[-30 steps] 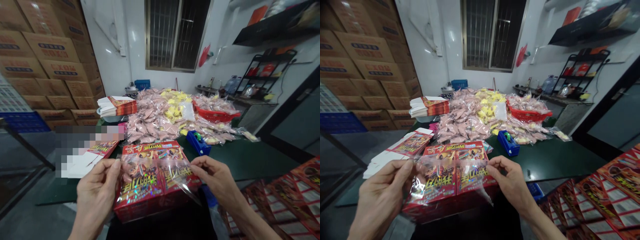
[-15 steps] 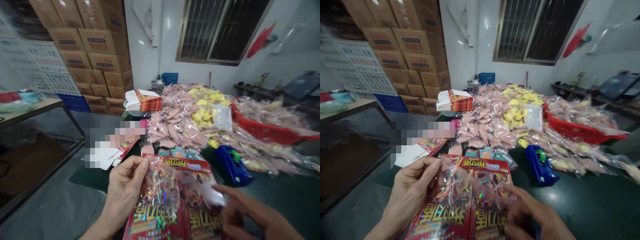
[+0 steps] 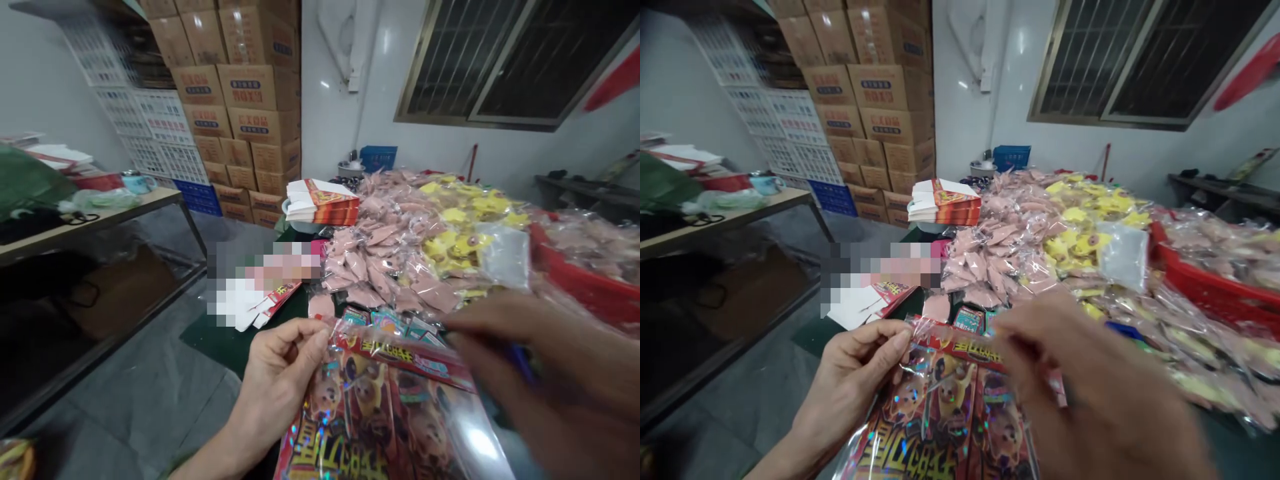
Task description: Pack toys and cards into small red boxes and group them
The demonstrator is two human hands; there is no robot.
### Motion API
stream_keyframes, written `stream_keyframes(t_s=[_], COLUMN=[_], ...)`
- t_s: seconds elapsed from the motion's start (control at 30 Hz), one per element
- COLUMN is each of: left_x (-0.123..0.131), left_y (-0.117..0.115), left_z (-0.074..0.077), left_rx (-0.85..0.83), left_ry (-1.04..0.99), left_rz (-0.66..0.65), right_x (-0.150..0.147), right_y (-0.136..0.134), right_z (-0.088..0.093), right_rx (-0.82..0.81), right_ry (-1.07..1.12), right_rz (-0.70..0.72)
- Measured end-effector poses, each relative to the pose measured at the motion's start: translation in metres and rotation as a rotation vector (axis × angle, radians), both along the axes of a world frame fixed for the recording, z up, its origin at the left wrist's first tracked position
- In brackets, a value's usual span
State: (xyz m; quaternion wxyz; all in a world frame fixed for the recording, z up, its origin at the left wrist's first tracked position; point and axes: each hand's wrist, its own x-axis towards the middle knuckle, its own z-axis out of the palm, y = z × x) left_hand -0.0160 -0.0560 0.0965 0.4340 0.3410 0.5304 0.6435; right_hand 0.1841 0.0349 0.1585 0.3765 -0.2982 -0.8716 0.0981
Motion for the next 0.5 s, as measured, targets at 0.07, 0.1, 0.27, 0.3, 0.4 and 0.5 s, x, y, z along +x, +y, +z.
stream_keyframes(t_s=[0.07,0.1,0.27,0.3,0.4,0.5], left_x=[-0.001,-0.002,-0.013,-0.015,-0.019,-0.019], left_y=[0.000,0.000,-0.001,0.000,0.000,0.002], left_z=[0.001,0.001,-0.004,-0.005,-0.006,-0.004], left_rx=[0.018,0.031,0.073,0.069,0.086,0.161], left_ry=[-0.012,-0.011,0.065,0.105,0.292,0.545], left_rz=[0.001,0.008,0.059,0.049,0.011,0.008], right_x=[-0.038,-0.055,-0.098,-0.099,-0.095,-0.090], right_y=[-0.014,-0.017,-0.011,-0.008,-0.006,-0.006], right_z=[0.000,-0.005,-0.048,-0.054,-0.061,-0.061], right_rx=[-0.064,-0.073,-0.072,-0.058,0.036,0.143], right_ry=[-0.058,-0.062,-0.002,0.013,0.038,0.005], right_rz=[0.293,0.381,0.301,0.292,0.300,0.297])
